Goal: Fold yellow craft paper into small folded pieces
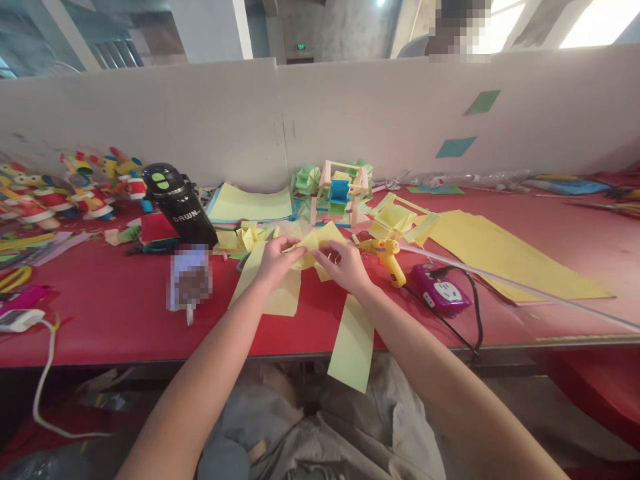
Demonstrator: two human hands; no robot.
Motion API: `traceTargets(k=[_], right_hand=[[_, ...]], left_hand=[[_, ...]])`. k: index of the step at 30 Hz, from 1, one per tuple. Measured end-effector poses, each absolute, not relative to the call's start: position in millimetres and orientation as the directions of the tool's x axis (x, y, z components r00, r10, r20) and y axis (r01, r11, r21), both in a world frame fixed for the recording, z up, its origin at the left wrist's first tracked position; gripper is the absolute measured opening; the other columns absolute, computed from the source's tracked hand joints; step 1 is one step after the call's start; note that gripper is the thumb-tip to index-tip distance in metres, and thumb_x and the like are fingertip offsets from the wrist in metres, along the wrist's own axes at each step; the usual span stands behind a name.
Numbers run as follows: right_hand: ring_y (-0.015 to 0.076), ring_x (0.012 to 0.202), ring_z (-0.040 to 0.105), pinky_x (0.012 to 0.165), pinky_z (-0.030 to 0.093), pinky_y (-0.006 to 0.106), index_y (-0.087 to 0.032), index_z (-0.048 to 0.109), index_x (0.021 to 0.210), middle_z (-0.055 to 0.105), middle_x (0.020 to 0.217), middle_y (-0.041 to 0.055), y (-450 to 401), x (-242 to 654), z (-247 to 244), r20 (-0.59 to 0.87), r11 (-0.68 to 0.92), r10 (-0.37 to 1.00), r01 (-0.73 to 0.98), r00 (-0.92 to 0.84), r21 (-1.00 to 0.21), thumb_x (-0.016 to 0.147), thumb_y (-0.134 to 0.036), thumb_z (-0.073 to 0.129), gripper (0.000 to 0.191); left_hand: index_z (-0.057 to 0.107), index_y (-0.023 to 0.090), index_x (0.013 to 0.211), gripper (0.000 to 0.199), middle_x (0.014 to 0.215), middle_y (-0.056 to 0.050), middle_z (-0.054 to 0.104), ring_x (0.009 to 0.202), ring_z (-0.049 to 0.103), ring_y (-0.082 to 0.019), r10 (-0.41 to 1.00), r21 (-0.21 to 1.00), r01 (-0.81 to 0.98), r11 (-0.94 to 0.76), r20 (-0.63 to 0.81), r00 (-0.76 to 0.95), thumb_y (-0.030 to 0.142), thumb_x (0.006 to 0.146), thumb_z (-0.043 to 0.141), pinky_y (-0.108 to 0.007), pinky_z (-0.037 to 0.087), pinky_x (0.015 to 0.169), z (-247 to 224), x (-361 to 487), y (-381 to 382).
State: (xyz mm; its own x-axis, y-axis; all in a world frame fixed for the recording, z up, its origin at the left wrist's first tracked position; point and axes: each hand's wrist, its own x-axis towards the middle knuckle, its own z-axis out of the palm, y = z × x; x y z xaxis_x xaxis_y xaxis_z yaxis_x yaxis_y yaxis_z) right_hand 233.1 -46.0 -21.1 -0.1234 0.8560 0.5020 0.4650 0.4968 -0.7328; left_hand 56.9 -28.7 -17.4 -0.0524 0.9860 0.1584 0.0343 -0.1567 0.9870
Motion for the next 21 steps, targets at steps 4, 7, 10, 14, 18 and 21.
traceTargets(k=[4, 7, 10, 14, 18, 21], right_hand=[[0.0148, 0.059, 0.052, 0.058, 0.042, 0.029, -0.020, 0.061, 0.073, 0.062, 0.069, 0.0020, -39.1, 236.8, -25.5, 0.549, 0.501, 0.834, 0.496, -0.056, -0.710, 0.085, -0.032, 0.059, 0.017], [0.0152, 0.065, 0.054, 0.061, 0.045, 0.029, -0.020, 0.063, 0.077, 0.063, 0.076, 0.0030, -37.5, 237.7, -26.9, 0.597, 0.544, 0.800, 0.480, -0.051, -0.688, 0.083, -0.028, 0.058, 0.011], [0.0153, 0.067, 0.055, 0.062, 0.046, 0.030, -0.020, 0.064, 0.080, 0.064, 0.080, 0.0037, -37.8, 236.9, -26.9, 0.613, 0.570, 0.787, 0.459, -0.066, -0.682, 0.083, -0.027, 0.059, 0.009], [0.0160, 0.068, 0.055, 0.063, 0.046, 0.030, -0.020, 0.063, 0.077, 0.064, 0.080, 0.0044, -39.1, 235.5, -25.4, 0.618, 0.584, 0.780, 0.460, -0.093, -0.669, 0.083, -0.025, 0.060, 0.008], [0.0180, 0.072, 0.057, 0.064, 0.048, 0.032, -0.021, 0.064, 0.078, 0.065, 0.080, 0.0050, -39.2, 234.7, -24.7, 0.618, 0.602, 0.773, 0.467, -0.140, -0.647, 0.085, -0.029, 0.061, 0.010], [0.0183, 0.073, 0.057, 0.064, 0.048, 0.032, -0.021, 0.067, 0.080, 0.065, 0.082, 0.0058, -38.6, 234.8, -25.4, 0.627, 0.618, 0.763, 0.461, -0.157, -0.637, 0.087, -0.032, 0.060, 0.015]], left_hand=[[0.066, 0.017, 0.086, 0.030, 0.094, -0.005, 0.070, 0.081, 0.064, -0.018, 0.985, 0.997, 0.007, -0.077, 0.076, 0.152, 0.027, 0.062, 0.080, -0.029, 0.048, 0.071, -17.2, 60.2, -32.7], [0.067, 0.017, 0.098, 0.039, 0.105, -0.008, 0.069, 0.096, 0.064, -0.021, 0.974, 0.998, 0.001, -0.067, 0.065, 0.219, 0.023, 0.062, 0.080, -0.028, 0.049, 0.075, -17.0, 61.8, -34.7], [0.070, 0.016, 0.100, 0.037, 0.105, -0.009, 0.070, 0.099, 0.063, -0.022, 0.956, 0.997, -0.028, -0.067, 0.072, 0.285, 0.026, 0.065, 0.079, -0.030, 0.049, 0.081, -16.6, 63.1, -36.2], [0.073, 0.017, 0.090, 0.029, 0.094, -0.006, 0.070, 0.086, 0.063, -0.019, 0.962, 0.999, -0.032, 0.005, 0.004, 0.272, 0.035, 0.069, 0.078, -0.029, 0.050, 0.075, -17.2, 63.5, -36.6], [0.074, 0.016, 0.080, 0.026, 0.083, -0.005, 0.069, 0.080, 0.063, -0.018, 0.976, 0.999, -0.032, 0.025, -0.018, 0.216, 0.038, 0.066, 0.081, -0.031, 0.053, 0.076, -18.9, 63.4, -34.9], [0.075, 0.016, 0.079, 0.027, 0.083, -0.006, 0.069, 0.083, 0.064, -0.019, 0.977, 0.999, -0.046, 0.026, -0.016, 0.211, 0.038, 0.064, 0.082, -0.033, 0.054, 0.078, -19.2, 63.2, -34.3]])
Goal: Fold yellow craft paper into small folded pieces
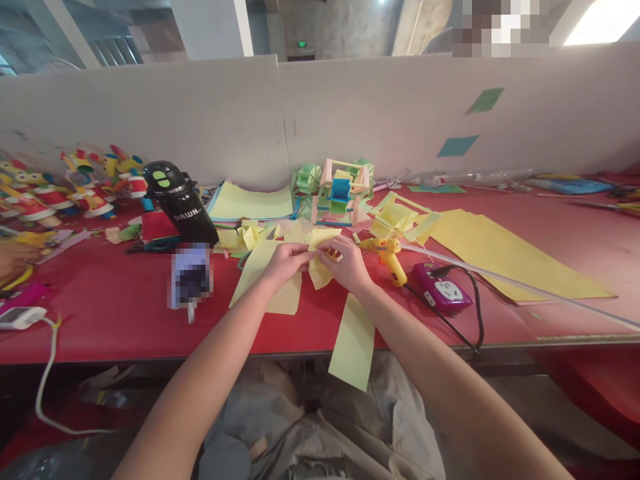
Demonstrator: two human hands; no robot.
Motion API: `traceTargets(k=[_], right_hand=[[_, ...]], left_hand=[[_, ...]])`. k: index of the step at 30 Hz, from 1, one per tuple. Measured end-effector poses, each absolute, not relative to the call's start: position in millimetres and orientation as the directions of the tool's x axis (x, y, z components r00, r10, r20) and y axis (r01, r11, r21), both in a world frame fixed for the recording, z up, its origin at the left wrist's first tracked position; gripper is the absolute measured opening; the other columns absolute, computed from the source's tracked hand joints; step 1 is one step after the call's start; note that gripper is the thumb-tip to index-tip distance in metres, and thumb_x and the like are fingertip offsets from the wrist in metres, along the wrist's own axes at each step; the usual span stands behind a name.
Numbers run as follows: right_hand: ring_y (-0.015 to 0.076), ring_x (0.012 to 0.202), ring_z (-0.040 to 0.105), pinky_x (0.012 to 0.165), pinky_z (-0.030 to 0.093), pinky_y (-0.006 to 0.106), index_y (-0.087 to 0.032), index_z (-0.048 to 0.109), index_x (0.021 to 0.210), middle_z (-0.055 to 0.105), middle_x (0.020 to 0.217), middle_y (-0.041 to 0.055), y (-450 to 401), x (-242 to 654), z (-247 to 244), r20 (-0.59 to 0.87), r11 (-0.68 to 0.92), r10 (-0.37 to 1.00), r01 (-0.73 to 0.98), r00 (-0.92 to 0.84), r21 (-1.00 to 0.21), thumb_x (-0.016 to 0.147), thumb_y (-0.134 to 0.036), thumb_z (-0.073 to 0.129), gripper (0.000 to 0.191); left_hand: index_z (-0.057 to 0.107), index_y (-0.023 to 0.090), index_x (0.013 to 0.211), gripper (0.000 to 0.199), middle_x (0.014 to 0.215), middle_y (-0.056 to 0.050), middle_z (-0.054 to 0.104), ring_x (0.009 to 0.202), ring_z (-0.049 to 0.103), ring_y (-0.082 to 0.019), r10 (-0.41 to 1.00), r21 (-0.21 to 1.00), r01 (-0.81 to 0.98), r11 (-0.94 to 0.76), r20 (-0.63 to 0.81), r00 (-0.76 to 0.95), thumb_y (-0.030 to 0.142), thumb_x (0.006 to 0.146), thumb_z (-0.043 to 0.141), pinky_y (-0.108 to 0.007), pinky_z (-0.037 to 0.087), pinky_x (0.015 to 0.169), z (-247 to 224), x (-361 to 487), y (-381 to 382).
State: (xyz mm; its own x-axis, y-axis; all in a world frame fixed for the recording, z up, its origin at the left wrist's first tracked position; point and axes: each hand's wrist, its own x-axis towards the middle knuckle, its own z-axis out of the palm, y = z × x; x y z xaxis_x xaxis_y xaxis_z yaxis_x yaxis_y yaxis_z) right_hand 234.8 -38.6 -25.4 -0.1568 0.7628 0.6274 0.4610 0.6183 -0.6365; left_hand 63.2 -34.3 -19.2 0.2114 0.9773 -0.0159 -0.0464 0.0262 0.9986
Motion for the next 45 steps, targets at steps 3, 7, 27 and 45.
traceTargets(k=[3, 7, 27, 45], right_hand=[[0.0182, 0.075, 0.058, 0.065, 0.049, 0.032, -0.022, 0.070, 0.082, 0.065, 0.084, 0.0059, -38, 235, -26, 0.640, 0.634, 0.752, 0.444, -0.160, -0.633, 0.089, -0.033, 0.059, 0.017], [0.0187, 0.077, 0.059, 0.067, 0.050, 0.032, -0.022, 0.072, 0.084, 0.065, 0.084, 0.0061, -39, 236, -26, 0.657, 0.654, 0.735, 0.433, -0.167, -0.620, 0.089, -0.034, 0.060, 0.017], [0.0190, 0.081, 0.057, 0.073, 0.052, 0.035, -0.027, 0.079, 0.097, 0.060, 0.086, 0.0067, -36, 236, -30, 0.711, 0.731, 0.662, 0.413, -0.236, -0.543, 0.092, -0.031, 0.057, 0.023], [0.0246, 0.098, 0.054, 0.088, 0.048, 0.044, -0.028, 0.074, 0.114, 0.059, 0.106, 0.0100, -43, 233, -26, 0.690, 0.742, 0.622, 0.558, -0.369, -0.371, 0.094, -0.031, 0.056, 0.027]], left_hand=[[0.077, 0.016, 0.085, 0.032, 0.087, -0.007, 0.071, 0.087, 0.066, -0.020, 0.969, 0.997, -0.070, 0.032, -0.014, 0.246, 0.039, 0.064, 0.084, -0.035, 0.054, 0.083, -19, 62, -34], [0.077, 0.016, 0.091, 0.040, 0.091, -0.008, 0.072, 0.088, 0.066, -0.019, 0.954, 0.993, -0.109, 0.041, -0.007, 0.299, 0.043, 0.063, 0.084, -0.039, 0.053, 0.089, -19, 61, -34], [0.074, 0.016, 0.078, 0.025, 0.075, -0.004, 0.067, 0.073, 0.065, -0.016, 0.978, 0.983, -0.138, 0.117, -0.090, 0.187, 0.035, 0.065, 0.082, -0.034, 0.054, 0.081, -14, 60, -33], [0.074, 0.015, 0.079, 0.030, 0.079, -0.006, 0.072, 0.074, 0.069, -0.020, 0.997, 0.971, -0.238, 0.035, -0.017, 0.075, 0.039, 0.063, 0.085, -0.036, 0.055, 0.077, -15, 59, -30]])
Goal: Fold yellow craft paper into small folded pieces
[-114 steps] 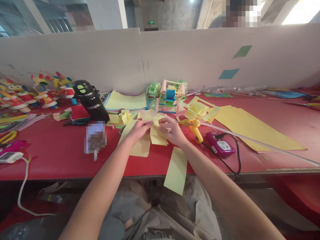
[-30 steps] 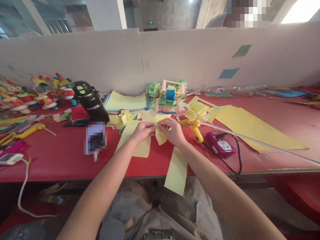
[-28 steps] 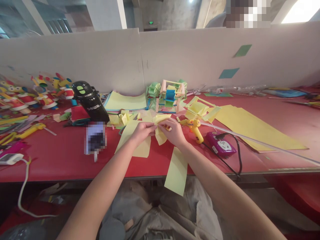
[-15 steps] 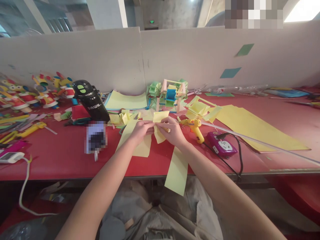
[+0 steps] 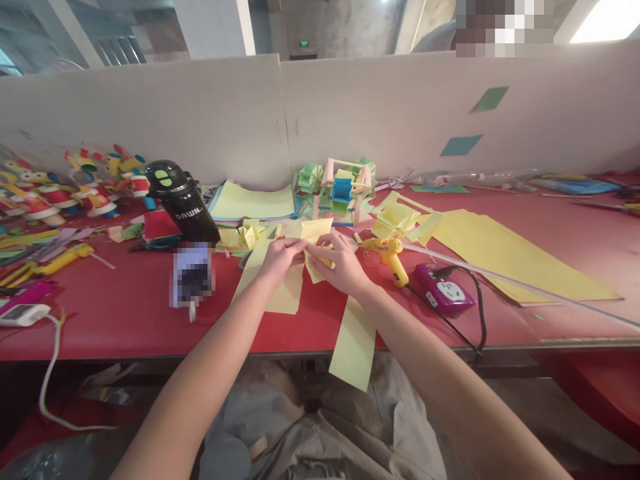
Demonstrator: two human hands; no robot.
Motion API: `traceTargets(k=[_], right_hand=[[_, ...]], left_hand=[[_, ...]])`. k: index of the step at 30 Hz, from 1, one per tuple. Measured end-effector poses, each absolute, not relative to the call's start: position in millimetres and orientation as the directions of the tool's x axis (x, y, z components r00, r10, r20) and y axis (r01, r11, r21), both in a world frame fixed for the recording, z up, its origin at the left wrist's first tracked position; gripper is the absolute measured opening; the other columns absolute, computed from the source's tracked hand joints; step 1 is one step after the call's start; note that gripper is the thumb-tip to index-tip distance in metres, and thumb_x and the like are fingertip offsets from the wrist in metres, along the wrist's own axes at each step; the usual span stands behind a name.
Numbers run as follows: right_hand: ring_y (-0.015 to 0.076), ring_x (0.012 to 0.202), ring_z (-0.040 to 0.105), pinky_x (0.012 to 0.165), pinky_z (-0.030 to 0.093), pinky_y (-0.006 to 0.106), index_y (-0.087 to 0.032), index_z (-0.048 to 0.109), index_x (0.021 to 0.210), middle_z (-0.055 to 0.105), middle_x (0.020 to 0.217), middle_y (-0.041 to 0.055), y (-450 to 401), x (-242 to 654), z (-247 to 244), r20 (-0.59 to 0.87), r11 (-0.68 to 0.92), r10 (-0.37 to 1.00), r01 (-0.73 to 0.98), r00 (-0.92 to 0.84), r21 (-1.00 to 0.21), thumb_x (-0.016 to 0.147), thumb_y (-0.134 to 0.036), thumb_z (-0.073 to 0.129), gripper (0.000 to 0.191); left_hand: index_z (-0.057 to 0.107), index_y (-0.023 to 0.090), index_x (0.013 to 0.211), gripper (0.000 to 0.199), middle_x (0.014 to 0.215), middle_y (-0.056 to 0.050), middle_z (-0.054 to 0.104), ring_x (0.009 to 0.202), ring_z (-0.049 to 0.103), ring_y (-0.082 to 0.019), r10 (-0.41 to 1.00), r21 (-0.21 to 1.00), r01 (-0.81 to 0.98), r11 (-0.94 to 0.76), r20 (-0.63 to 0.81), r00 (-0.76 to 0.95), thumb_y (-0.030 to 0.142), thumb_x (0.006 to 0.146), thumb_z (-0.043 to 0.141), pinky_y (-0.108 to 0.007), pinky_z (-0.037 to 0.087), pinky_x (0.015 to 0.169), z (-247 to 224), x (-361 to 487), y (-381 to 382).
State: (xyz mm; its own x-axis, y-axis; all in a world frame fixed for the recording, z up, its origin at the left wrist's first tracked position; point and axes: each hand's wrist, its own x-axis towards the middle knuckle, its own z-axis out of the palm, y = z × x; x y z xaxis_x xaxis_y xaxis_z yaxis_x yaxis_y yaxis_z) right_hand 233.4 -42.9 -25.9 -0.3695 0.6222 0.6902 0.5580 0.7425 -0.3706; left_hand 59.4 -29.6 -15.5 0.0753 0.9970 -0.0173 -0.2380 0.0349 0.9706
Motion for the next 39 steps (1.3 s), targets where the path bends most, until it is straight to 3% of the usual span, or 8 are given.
traceTargets(k=[4, 9, 13, 16, 19, 22, 31, 39], right_hand=[[0.0266, 0.109, 0.053, 0.096, 0.045, 0.047, -0.028, 0.076, 0.105, 0.059, 0.114, 0.0099, -44, 232, -25, 0.699, 0.736, 0.628, 0.551, -0.341, -0.393, 0.094, -0.033, 0.057, 0.023], [0.0254, 0.108, 0.057, 0.096, 0.046, 0.046, -0.022, 0.072, 0.082, 0.062, 0.112, 0.0098, -43, 235, -22, 0.718, 0.667, 0.690, 0.467, -0.092, -0.581, 0.092, -0.038, 0.059, 0.022], [0.0225, 0.097, 0.062, 0.080, 0.052, 0.036, -0.020, 0.065, 0.094, 0.065, 0.105, 0.0084, -40, 234, -22, 0.553, 0.515, 0.830, 0.279, 0.075, -0.811, 0.084, -0.047, 0.067, 0.029], [0.0203, 0.087, 0.064, 0.070, 0.052, 0.031, -0.019, 0.065, 0.095, 0.067, 0.098, 0.0075, -40, 232, -21, 0.388, 0.387, 0.921, 0.132, -0.019, -0.913, 0.079, -0.054, 0.069, 0.039], [0.0176, 0.073, 0.060, 0.062, 0.048, 0.028, -0.017, 0.066, 0.083, 0.065, 0.078, 0.0038, -41, 231, -19, 0.311, 0.326, 0.941, 0.105, -0.136, -0.940, 0.078, -0.057, 0.069, 0.040], [0.0149, 0.063, 0.054, 0.057, 0.043, 0.027, -0.018, 0.064, 0.076, 0.060, 0.068, 0.0013, -41, 233, -19, 0.286, 0.304, 0.948, 0.133, -0.137, -0.943, 0.076, -0.058, 0.070, 0.041], [0.0149, 0.063, 0.055, 0.058, 0.041, 0.027, -0.018, 0.064, 0.073, 0.066, 0.072, 0.0030, -37, 237, -19, 0.257, 0.271, 0.957, 0.105, -0.135, -0.957, 0.077, -0.053, 0.068, 0.036], [0.0179, 0.066, 0.061, 0.056, 0.044, 0.027, -0.015, 0.071, 0.082, 0.069, 0.075, 0.0055, -43, 235, -16, 0.188, 0.196, 0.970, 0.039, -0.154, -0.980, 0.074, -0.059, 0.071, 0.045]], left_hand=[[0.072, 0.015, 0.076, 0.031, 0.076, -0.005, 0.070, 0.076, 0.068, -0.021, 0.998, 0.959, -0.276, -0.060, 0.056, -0.024, 0.040, 0.062, 0.085, -0.037, 0.055, 0.078, -15, 56, -26], [0.065, 0.015, 0.068, 0.038, 0.070, -0.001, 0.064, 0.077, 0.065, -0.018, 0.976, 0.951, -0.237, -0.198, 0.171, -0.132, 0.047, 0.061, 0.084, -0.037, 0.056, 0.084, -17, 51, -22], [0.067, 0.014, 0.072, 0.042, 0.071, -0.002, 0.067, 0.079, 0.066, -0.019, 0.973, 0.945, -0.235, -0.229, 0.211, -0.097, 0.051, 0.060, 0.084, -0.042, 0.055, 0.089, -19, 52, -21], [0.068, 0.014, 0.073, 0.042, 0.072, -0.003, 0.068, 0.081, 0.068, -0.022, 0.975, 0.949, -0.225, -0.220, 0.220, -0.028, 0.052, 0.061, 0.083, -0.046, 0.053, 0.093, -19, 55, -22], [0.069, 0.014, 0.073, 0.042, 0.071, -0.003, 0.068, 0.082, 0.069, -0.024, 0.979, 0.958, -0.203, -0.201, 0.205, 0.003, 0.051, 0.061, 0.084, -0.048, 0.051, 0.095, -18, 56, -24], [0.069, 0.014, 0.072, 0.041, 0.070, -0.003, 0.068, 0.081, 0.068, -0.024, 0.984, 0.962, -0.209, -0.174, 0.176, -0.012, 0.050, 0.059, 0.085, -0.049, 0.052, 0.094, -17, 56, -25], [0.063, 0.015, 0.064, 0.038, 0.070, -0.003, 0.066, 0.081, 0.068, -0.023, 0.994, 0.959, -0.263, -0.106, 0.100, -0.035, 0.045, 0.056, 0.086, -0.045, 0.054, 0.089, -7, 52, -28], [0.072, 0.016, 0.070, 0.034, 0.075, -0.005, 0.071, 0.082, 0.069, -0.024, 0.985, 0.972, -0.191, -0.136, 0.154, 0.083, 0.047, 0.063, 0.083, -0.048, 0.054, 0.093, -14, 57, -29]])
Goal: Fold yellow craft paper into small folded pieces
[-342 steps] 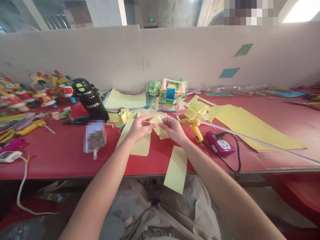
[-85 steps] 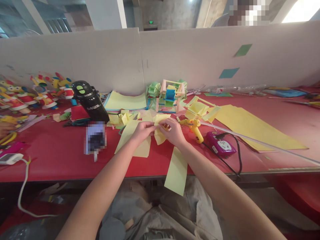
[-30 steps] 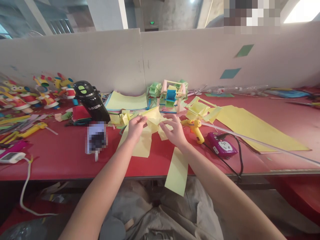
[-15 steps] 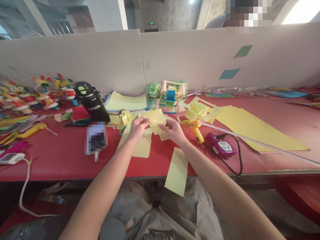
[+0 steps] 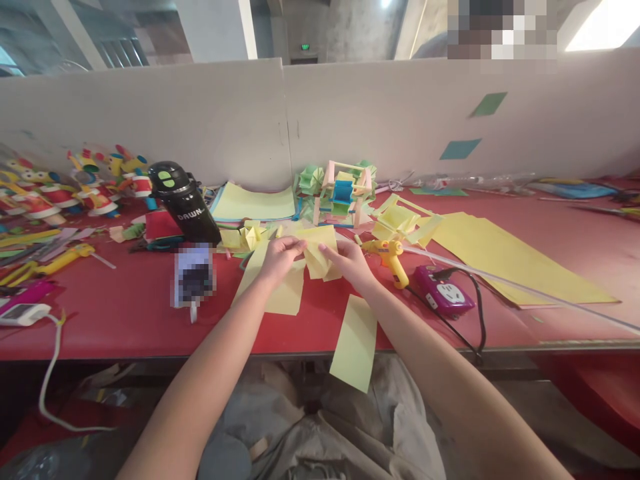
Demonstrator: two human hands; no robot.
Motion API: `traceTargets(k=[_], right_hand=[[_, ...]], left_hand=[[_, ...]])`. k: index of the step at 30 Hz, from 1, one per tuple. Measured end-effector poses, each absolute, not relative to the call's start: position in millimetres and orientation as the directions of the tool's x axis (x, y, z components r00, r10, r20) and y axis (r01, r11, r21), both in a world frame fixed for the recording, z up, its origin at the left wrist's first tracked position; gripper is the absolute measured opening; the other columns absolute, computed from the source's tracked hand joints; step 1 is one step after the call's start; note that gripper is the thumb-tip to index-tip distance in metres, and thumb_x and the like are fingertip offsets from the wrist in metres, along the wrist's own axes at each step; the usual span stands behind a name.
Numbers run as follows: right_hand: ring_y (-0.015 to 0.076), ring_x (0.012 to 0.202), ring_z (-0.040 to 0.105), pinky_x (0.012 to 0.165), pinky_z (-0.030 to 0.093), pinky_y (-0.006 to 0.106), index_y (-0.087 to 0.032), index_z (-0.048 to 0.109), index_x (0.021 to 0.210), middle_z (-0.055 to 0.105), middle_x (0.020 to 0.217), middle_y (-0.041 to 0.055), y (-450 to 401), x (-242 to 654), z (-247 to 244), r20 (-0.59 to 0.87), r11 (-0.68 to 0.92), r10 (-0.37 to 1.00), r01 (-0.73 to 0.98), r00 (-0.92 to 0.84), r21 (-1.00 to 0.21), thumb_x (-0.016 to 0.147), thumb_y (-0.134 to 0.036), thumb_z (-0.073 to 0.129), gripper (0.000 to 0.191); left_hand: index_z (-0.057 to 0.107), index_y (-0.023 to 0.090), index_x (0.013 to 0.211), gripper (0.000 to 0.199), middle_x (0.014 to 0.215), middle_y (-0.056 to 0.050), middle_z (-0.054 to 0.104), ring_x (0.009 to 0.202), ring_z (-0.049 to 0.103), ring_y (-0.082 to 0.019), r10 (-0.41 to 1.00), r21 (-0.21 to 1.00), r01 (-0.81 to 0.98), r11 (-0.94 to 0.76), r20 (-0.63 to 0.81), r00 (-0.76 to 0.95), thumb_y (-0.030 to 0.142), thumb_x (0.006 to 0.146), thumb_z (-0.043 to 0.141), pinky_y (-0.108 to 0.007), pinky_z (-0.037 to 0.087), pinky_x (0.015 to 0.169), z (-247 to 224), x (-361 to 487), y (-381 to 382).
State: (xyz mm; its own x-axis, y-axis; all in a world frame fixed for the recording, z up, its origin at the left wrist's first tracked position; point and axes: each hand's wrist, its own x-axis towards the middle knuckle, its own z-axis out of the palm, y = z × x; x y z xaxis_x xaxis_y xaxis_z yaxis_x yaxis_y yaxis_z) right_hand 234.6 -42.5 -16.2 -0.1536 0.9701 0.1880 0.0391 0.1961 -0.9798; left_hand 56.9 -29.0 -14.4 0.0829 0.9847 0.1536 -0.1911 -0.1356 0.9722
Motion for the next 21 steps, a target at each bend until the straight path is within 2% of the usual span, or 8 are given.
traceTargets(k=[11, 17, 21], right_hand=[[0.0212, 0.069, 0.065, 0.057, 0.050, 0.030, -0.016, 0.074, 0.083, 0.074, 0.081, 0.0078, -42.8, 234.4, -16.7, 0.231, 0.244, 0.964, 0.093, -0.133, -0.965, 0.070, -0.060, 0.075, 0.046], [0.0167, 0.062, 0.058, 0.054, 0.043, 0.028, -0.015, 0.071, 0.076, 0.069, 0.072, 0.0055, -40.8, 234.0, -17.3, 0.235, 0.257, 0.959, 0.137, -0.161, -0.957, 0.073, -0.060, 0.073, 0.045], [0.0124, 0.056, 0.047, 0.050, 0.036, 0.026, -0.017, 0.061, 0.063, 0.057, 0.061, 0.0007, -40.1, 234.6, -16.9, 0.272, 0.300, 0.947, 0.174, -0.170, -0.938, 0.074, -0.063, 0.070, 0.048]], left_hand=[[0.076, 0.016, 0.078, 0.030, 0.082, -0.009, 0.074, 0.087, 0.071, -0.030, 0.988, 0.984, -0.174, -0.047, 0.072, 0.139, 0.043, 0.066, 0.082, -0.050, 0.055, 0.088, -13.5, 58.6, -31.0], [0.074, 0.017, 0.075, 0.025, 0.079, -0.011, 0.073, 0.090, 0.070, -0.034, 0.994, 0.983, -0.182, -0.033, 0.051, 0.097, 0.039, 0.066, 0.081, -0.050, 0.054, 0.084, -15.0, 58.6, -28.8], [0.071, 0.017, 0.071, 0.023, 0.075, -0.009, 0.071, 0.085, 0.070, -0.031, 0.998, 0.986, -0.163, -0.047, 0.052, 0.024, 0.038, 0.066, 0.079, -0.047, 0.055, 0.083, -12.1, 55.8, -27.9]])
